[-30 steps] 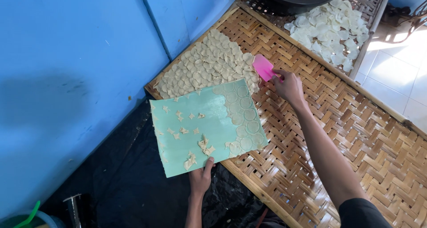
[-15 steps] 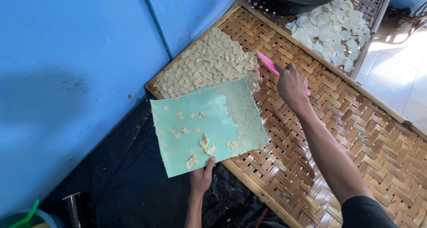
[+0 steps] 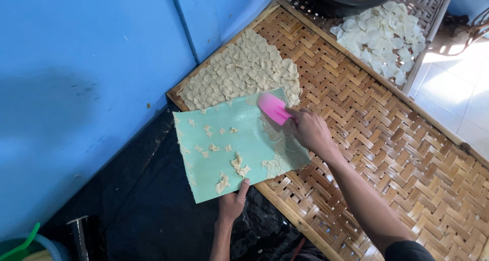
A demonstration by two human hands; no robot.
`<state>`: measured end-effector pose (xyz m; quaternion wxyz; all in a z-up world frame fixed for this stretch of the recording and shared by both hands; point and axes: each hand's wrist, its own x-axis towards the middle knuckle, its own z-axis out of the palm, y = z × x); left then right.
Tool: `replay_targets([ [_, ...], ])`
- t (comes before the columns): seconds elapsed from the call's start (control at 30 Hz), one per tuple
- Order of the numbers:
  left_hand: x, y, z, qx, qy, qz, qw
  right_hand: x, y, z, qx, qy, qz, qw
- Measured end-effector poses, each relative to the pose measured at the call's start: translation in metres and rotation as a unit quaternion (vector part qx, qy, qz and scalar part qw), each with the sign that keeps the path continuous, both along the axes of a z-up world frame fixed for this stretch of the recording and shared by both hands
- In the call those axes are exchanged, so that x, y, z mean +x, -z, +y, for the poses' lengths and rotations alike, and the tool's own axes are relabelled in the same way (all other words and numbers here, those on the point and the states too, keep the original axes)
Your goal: Using a spatula and stencil to form small rounds of food paste onto a bamboo drying tray.
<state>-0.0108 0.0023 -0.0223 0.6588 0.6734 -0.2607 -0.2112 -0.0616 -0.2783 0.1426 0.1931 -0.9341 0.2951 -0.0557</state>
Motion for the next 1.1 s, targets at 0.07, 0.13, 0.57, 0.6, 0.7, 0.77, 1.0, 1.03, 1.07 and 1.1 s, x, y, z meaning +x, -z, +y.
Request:
replay_targets([
  [0.07,0.001,-0.001,-0.001,0.005,-0.005,-0.01,1.0,0.006,0.003,-0.001,-0.016,-0.004,0.003,1.0],
  [0.13,0.001,-0.001,0.0,0.011,-0.008,-0.018,1.0,0.011,0.002,0.0,-0.029,-0.006,0.008,1.0],
  [0.57,0.0,-0.005,0.001,0.022,0.013,0.018,1.0,0.026,0.003,0.003,-0.037,0.004,0.066,0.997],
  [0.6,0.001,-0.007,0.001,0.021,0.016,0.017,1.0,0.027,0.005,0.003,-0.038,0.004,0.064,0.997],
  [0.7,0.001,-0.001,0.001,0.031,0.015,0.019,0.999,0.028,0.013,-0.003,-0.024,0.0,0.054,0.998],
  [0.77,0.001,0.0,0.001,0.033,0.015,0.023,0.999,0.028,0.023,-0.008,-0.014,0.0,0.047,0.999],
  [1.0,-0.001,0.001,0.001,0.026,0.006,-0.013,1.0,0.022,0.047,-0.024,0.082,0.013,-0.013,0.996],
  [1.03,-0.001,0.002,0.002,0.026,0.006,-0.014,1.0,0.021,0.05,-0.025,0.082,0.012,-0.013,0.996],
  [1.07,-0.001,0.002,0.001,0.028,0.007,-0.005,1.0,0.02,0.053,-0.026,0.103,0.004,-0.047,0.994],
  [1.1,-0.001,0.003,0.001,0.03,0.007,0.003,1.0,0.018,0.056,-0.027,0.123,-0.004,-0.08,0.989],
])
